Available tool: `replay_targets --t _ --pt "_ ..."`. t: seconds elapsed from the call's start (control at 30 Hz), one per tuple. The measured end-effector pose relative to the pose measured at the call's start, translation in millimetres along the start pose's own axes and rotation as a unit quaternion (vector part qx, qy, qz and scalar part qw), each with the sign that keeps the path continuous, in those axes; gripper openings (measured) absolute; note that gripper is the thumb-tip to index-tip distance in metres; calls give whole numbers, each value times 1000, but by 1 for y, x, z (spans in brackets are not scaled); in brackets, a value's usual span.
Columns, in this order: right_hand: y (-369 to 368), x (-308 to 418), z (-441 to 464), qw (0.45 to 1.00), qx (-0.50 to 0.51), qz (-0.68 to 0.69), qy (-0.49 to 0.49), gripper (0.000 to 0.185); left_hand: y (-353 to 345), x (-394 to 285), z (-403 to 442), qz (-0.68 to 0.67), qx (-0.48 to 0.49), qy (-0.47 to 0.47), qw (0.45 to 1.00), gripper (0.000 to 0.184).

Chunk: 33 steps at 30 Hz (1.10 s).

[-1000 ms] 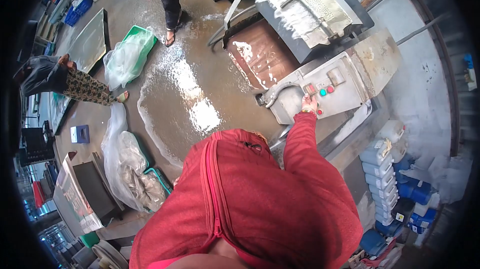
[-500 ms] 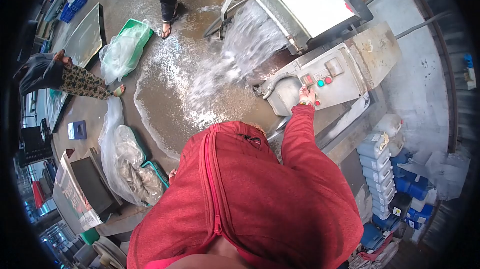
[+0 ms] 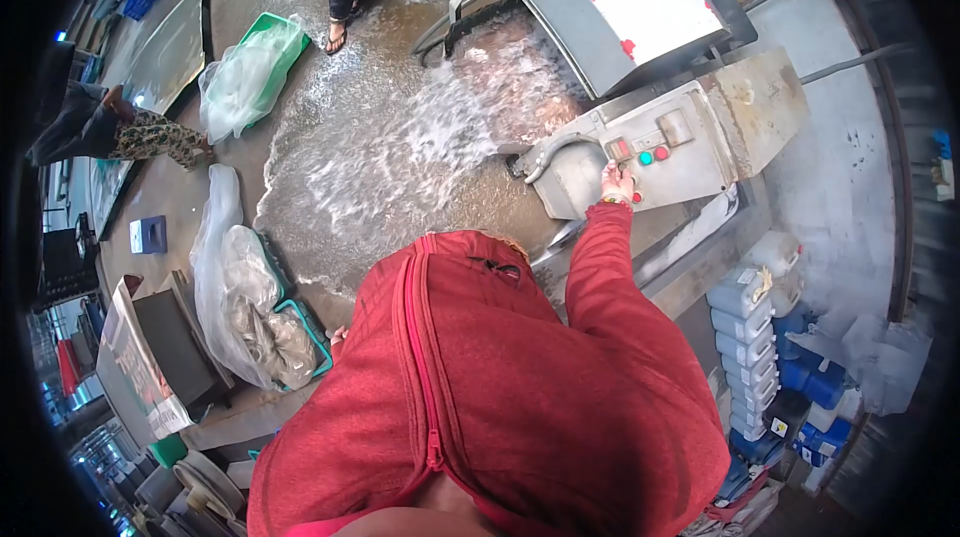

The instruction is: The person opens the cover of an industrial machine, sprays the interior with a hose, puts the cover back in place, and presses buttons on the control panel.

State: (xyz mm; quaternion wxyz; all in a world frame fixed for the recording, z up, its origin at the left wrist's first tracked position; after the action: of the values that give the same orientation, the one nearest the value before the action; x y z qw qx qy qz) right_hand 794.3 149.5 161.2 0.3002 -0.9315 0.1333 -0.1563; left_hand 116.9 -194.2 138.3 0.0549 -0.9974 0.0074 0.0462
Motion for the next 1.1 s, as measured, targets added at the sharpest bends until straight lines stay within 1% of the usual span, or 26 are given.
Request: replay_targets --t 0.07,0.13,0.23,0.37,0.47,0.5,0.6,0.67,0.7,0.8,0.83,0.87,0.9,0.93,1.0,1.03,1.1 --pt "-1 0 0 1000 -10 10 -5 23 1 -2 -4 13 -6 -6 1000 30" --pt "3 1 5 1000 1 4 -11 24 6 -5 1 12 -13 -22 1000 30" --pt "6 2 12 1000 -7 -5 3 25 9 -10 2 55 -10 -7 998 31" --pt "-4 -2 -12 1000 1 -10 15 24 3 -9 1 61 4 -1 998 31" --pt "5 4 7 1000 14 19 -8 22 -1 -5 -1 50 6 12 999 31" --pt "0 2 -2 999 -11 40 -14 21 3 -6 6 50 12 14 999 31" --pt "-3 0 -7 1000 -10 -2 6 26 17 -5 31 52 32 8 998 32" --pt "-1 1 -8 1000 7 -3 -11 25 39 -10 69 62 55 -5 997 32" --pt "-2 2 -8 1000 17 -2 -18 25 48 -10 87 71 74 -15 995 33" --pt "-1 1 -5 1000 8 30 4 22 77 -16 146 102 151 -47 982 33" --pt "3 1 -1 999 29 27 -11 22 81 -17 154 110 163 -46 979 33" --pt "7 3 3 998 53 23 -25 23 82 -19 161 108 163 -46 980 33" --pt "5 2 -1 998 53 16 -16 23 87 -22 171 102 149 -35 983 33" --pt "4 -1 -6 999 52 9 -8 23 85 -23 176 98 139 -24 985 33" --pt "1 -5 -8 1000 11 8 13 24 80 -25 181 92 126 -11 988 33" --pt "3 -4 -5 999 42 -1 5 25 78 -26 183 90 122 -8 988 33" --pt "-3 -3 -12 1000 28 10 -1 25 79 -28 189 88 117 2 989 32"
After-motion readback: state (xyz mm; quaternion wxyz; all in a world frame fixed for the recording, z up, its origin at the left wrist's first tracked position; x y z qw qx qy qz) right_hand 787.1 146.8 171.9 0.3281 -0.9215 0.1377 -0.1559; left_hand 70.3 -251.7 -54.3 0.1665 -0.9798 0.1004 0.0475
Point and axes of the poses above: each hand's wrist, its own z-axis towards the middle knuckle, its own y-axis out of the back of the hand, x = y × z, the point moved 2 cm from there along z, towards the middle knuckle, and after that the axes turned 2 degrees about -y, right-handed, at the moved point
